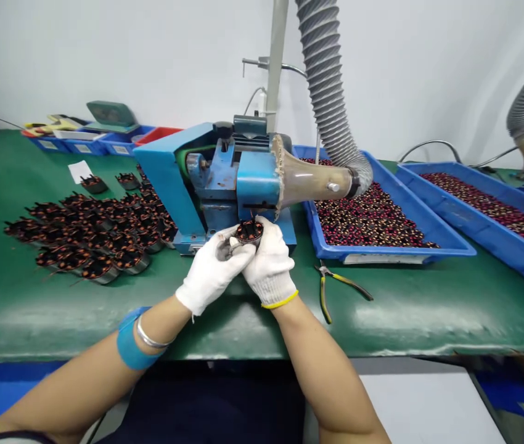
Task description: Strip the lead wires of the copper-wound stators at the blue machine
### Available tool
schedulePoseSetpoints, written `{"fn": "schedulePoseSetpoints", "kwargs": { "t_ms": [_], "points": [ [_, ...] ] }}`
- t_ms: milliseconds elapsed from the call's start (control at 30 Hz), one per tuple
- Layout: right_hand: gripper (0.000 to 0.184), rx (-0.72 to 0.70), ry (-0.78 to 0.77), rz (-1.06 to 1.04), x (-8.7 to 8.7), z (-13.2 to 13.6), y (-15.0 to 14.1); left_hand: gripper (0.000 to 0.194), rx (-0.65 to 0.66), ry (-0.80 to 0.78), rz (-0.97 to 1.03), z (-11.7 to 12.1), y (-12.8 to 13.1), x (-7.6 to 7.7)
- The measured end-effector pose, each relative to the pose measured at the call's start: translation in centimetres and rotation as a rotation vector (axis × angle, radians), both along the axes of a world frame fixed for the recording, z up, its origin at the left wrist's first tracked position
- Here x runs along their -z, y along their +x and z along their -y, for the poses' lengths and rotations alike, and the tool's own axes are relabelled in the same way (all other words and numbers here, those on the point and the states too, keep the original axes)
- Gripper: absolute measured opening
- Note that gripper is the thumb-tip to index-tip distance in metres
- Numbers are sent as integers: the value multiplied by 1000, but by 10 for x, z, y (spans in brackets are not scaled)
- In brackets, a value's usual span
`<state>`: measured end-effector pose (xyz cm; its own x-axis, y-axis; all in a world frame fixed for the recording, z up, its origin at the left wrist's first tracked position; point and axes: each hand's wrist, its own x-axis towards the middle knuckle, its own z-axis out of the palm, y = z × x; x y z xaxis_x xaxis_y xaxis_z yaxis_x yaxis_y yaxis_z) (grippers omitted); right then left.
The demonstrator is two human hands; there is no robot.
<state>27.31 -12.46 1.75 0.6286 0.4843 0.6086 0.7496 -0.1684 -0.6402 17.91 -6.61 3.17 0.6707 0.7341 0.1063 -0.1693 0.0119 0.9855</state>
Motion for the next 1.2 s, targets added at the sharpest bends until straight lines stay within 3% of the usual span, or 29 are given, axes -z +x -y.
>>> {"fn": "schedulePoseSetpoints", "kwargs": {
  "t_ms": [233, 400, 500, 700, 933, 1067, 1200],
  "points": [
    [44, 151, -301, 64, -33, -4, -3, 48, -145, -64, 157, -5, 23, -19],
    [40, 235, -560, 116, -51, -5, -9, 43, -230, -71, 163, -7, 33, -17],
    [39, 258, -638, 147, -55, -6, -10, 32, -298, -32, 161, -8, 38, -16],
    [38, 209, -623, 126, -55, -5, -6, 23, -346, 30, 155, -5, 40, -18],
    [36, 195, -555, 116, -51, -6, -5, 34, -351, 47, 115, -8, 40, -14],
    [32, 254, -578, 109, -52, -6, -7, 28, -345, 34, 105, -8, 39, -17],
    [34, 185, -523, 99, -49, -3, -7, 30, -312, 34, 100, -6, 36, -20]
  ]
}}
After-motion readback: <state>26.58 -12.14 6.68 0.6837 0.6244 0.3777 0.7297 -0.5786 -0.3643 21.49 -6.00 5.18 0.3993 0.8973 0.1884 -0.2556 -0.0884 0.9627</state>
